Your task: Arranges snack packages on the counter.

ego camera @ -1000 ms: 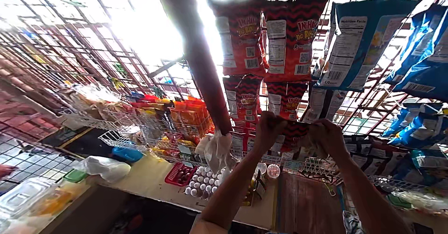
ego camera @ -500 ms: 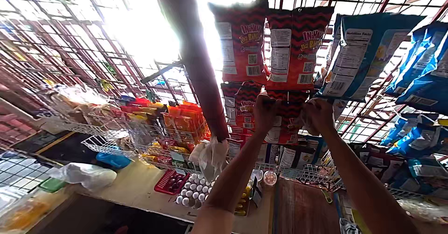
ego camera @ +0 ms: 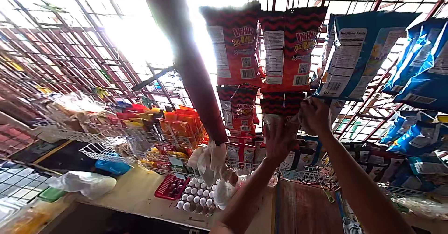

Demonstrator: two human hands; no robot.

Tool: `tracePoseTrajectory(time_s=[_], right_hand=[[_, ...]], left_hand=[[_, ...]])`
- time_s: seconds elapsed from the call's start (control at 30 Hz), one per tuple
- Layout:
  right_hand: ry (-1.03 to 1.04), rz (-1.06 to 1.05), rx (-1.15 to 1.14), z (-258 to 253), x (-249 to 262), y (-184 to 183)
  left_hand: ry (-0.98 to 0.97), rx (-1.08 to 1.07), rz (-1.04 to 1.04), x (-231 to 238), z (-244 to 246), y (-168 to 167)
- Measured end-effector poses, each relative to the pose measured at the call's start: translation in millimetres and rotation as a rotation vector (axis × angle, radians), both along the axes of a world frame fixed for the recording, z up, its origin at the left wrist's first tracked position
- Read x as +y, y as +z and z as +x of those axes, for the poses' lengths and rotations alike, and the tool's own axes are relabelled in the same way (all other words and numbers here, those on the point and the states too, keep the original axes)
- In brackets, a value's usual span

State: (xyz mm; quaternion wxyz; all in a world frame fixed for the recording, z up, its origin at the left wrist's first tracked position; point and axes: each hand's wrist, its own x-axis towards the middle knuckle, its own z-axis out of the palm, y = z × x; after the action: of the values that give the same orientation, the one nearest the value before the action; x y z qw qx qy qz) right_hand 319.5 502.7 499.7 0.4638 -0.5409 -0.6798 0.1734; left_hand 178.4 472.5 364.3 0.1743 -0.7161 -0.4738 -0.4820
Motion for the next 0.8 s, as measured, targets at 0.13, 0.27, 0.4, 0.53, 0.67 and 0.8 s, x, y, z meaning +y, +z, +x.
tracePoseTrajectory(time_s=[0.13,0.27,0.4,0.53,0.67,0.8], right_hand=[[0.002,0.164,-0.187,40,-41,-42],[0.068,0.026,-0.208,90,-97,-111],[-0.032,-0.282,-0.086,132,-149,-196],[-0.246,-0.498,-0.028,179,-204,-287],[-0.435,-0.812,0.041,209,-264,-339],[-0.667,-0.880,0.207,238,-313,-383]], left_hand=[[0.031,0.076,0.057,15,-12,3],[0.057,0.109,0.111,17,-17,-9],[0.052,0.100,0.057,6,-14,-17],[0.046,0.086,0.012,-4,-14,-20],[0.072,0.091,0.057,-12,-15,-28],[-0.078,0.075,0.096,-47,-20,-56]])
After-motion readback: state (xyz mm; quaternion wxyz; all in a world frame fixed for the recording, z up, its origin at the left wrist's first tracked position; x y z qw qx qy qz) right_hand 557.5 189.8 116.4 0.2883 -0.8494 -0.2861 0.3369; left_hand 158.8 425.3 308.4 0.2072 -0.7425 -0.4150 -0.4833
